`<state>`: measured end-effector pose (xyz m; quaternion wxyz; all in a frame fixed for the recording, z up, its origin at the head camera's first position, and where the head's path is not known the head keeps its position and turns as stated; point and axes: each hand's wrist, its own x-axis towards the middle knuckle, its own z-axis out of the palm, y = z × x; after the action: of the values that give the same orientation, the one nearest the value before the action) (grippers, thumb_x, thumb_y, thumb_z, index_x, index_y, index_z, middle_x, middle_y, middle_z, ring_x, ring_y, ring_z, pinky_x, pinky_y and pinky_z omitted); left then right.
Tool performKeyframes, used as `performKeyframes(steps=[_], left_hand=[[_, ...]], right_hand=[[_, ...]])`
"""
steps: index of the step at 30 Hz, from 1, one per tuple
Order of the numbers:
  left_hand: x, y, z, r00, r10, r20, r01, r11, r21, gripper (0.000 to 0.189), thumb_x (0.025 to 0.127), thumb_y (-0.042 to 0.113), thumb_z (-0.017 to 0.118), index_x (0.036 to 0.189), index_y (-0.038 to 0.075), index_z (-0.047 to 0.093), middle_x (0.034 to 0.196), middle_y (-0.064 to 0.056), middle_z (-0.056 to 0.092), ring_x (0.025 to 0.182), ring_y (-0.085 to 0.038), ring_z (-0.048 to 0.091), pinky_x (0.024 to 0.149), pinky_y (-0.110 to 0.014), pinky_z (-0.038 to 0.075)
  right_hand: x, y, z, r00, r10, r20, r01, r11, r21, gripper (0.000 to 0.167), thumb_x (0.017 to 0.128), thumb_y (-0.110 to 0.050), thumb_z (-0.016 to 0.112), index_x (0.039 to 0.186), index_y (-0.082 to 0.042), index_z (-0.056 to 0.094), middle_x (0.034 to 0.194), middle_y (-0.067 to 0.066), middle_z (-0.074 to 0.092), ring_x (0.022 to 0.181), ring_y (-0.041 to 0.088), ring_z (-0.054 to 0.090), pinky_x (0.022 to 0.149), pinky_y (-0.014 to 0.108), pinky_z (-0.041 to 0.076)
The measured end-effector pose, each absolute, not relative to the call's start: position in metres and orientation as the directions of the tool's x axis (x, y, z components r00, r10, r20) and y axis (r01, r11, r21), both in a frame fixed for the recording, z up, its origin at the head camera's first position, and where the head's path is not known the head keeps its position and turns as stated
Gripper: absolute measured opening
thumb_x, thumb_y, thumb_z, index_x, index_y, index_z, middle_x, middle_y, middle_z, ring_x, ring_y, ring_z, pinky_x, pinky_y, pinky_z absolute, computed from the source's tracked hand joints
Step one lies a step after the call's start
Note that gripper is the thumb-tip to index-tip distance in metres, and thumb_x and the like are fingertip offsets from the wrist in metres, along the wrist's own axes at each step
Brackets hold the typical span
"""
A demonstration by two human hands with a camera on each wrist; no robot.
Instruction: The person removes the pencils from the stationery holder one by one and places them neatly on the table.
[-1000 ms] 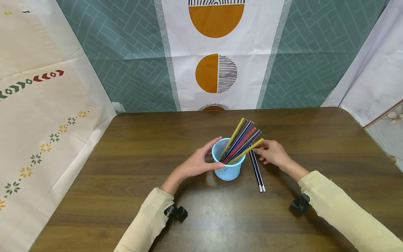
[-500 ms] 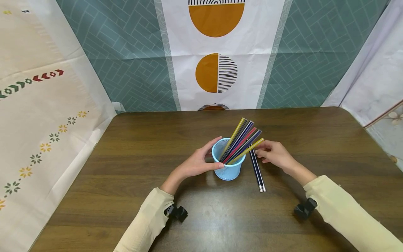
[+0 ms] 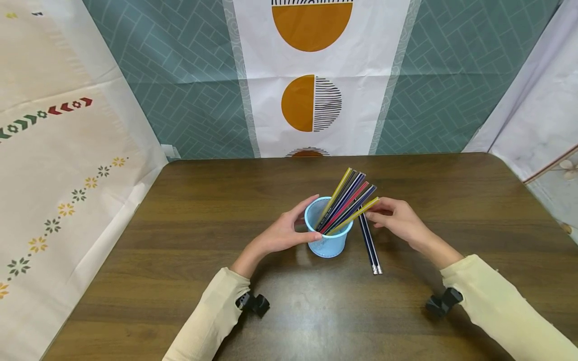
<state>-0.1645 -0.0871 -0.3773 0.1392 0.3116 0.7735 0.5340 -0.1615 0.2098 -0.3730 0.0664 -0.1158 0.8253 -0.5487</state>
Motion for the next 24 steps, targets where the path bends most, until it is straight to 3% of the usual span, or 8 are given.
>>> performKeyframes(steps=[11, 24], left_hand=[[-0.166, -0.087, -0.378, -0.766, 0.630, 0.125, 0.341, 0.233, 0.911, 0.086, 0.086, 0.027, 0.075, 0.154, 0.012, 0.024, 0.141, -0.011, 0.045, 0.123, -0.022, 0.051, 0.100, -0.034, 0.043], [-0.164, -0.087, -0.378, -0.777, 0.620, 0.110, 0.332, 0.255, 0.908, 0.084, 0.086, 0.023, 0.075, 0.154, 0.016, 0.025, 0.141, -0.010, 0.045, 0.123, -0.022, 0.051, 0.100, -0.034, 0.043]], right_hand=[[-0.151, 0.207, -0.362, -0.954, -0.293, 0.065, -0.161, 0.317, -0.935, 0.030, 0.088, -0.012, 0.072, 0.112, 0.006, 0.065, 0.100, 0.011, 0.069, 0.087, 0.019, 0.063, 0.076, 0.028, 0.053], [-0.142, 0.198, -0.359, -0.922, -0.350, 0.164, -0.220, 0.127, -0.967, 0.016, 0.085, 0.001, 0.071, 0.100, -0.005, 0.073, 0.095, 0.005, 0.072, 0.087, 0.013, 0.067, 0.075, 0.025, 0.054]])
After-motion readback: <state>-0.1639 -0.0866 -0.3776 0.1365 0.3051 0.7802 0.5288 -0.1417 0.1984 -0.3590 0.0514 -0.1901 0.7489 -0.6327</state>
